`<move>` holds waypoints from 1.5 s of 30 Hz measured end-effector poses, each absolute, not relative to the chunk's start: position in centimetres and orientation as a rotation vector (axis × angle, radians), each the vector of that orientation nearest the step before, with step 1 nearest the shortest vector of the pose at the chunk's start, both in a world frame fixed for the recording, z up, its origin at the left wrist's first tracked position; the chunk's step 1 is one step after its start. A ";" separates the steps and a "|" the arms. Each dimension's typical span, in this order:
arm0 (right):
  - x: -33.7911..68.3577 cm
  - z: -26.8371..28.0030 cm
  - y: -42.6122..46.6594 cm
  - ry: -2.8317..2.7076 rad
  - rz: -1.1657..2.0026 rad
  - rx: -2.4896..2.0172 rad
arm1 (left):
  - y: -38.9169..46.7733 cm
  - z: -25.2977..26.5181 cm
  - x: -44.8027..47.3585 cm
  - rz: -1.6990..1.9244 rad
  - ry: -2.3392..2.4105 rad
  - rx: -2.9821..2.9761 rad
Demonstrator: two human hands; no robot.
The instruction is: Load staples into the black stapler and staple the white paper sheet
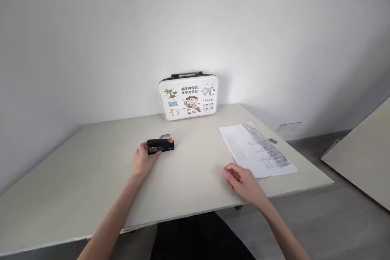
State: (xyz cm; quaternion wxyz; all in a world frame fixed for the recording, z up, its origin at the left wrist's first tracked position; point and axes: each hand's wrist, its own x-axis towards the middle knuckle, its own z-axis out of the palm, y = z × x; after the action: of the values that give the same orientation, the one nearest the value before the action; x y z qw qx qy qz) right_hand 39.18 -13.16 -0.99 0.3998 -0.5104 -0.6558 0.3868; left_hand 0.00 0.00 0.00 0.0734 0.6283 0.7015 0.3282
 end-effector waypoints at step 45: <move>38.4 -0.4 -12.8 -1.674 0.878 -1.450 | -12.0 1.3 11.3 0.835 1.272 1.993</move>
State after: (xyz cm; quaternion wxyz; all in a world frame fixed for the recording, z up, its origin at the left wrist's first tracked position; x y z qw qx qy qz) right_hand 38.38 -12.85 -0.38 0.3705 -0.5653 -0.6528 0.3423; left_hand 11.28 -11.97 1.26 0.3118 0.7553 0.4818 0.3164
